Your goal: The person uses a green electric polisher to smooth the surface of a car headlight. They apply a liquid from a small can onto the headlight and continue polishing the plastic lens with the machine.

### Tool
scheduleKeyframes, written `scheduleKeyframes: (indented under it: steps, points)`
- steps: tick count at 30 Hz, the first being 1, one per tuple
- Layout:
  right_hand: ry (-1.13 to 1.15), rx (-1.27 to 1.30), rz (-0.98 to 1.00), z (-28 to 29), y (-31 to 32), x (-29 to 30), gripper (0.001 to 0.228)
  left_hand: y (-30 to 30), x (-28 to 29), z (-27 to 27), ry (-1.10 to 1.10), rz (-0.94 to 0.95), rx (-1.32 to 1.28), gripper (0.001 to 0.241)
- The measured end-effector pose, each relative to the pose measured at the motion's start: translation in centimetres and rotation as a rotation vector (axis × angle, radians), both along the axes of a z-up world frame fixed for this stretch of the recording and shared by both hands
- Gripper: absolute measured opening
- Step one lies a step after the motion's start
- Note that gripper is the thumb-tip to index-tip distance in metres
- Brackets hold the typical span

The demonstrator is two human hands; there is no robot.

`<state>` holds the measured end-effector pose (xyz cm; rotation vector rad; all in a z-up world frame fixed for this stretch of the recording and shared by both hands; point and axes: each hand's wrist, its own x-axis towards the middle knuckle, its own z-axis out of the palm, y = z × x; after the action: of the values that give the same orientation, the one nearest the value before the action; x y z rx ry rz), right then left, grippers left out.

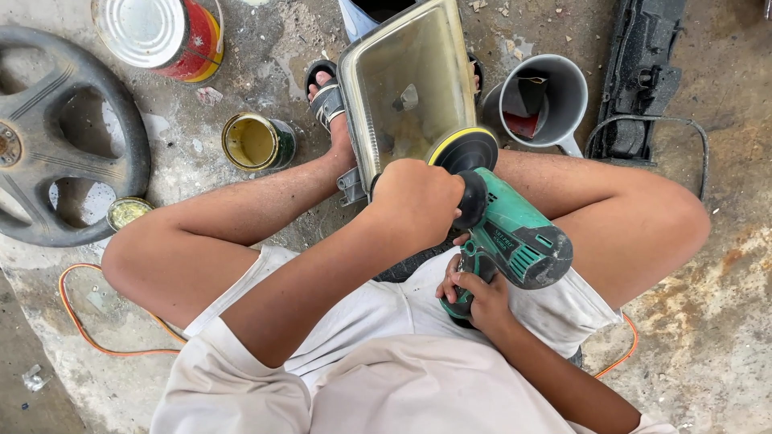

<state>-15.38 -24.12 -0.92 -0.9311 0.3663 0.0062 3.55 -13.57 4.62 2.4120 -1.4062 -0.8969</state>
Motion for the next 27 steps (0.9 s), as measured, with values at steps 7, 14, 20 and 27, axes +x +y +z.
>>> scheduleKeyframes:
  steps: [7, 14, 20, 27]
  points:
    - [0.039, 0.039, -0.038, -3.2, -0.2, -1.5, 0.036, -2.3, -0.2, -1.3, -0.027, -0.003, 0.042, 0.027]
    - [0.055, 0.061, -0.084, -3.6, -0.4, -1.8, 0.028, -4.7, 0.8, -2.7, 0.093, -0.066, 0.162, 0.01]
    - [0.071, 0.015, -0.135, 0.0, 0.3, 0.1, 0.005, -6.0, -0.4, -4.9, -0.064, -0.085, 0.118, 0.02]
    - [0.042, -0.022, -0.144, 0.6, 0.0, 1.3, 0.012, -6.1, 0.4, -2.8, -0.104, -0.093, 0.116, 0.024]
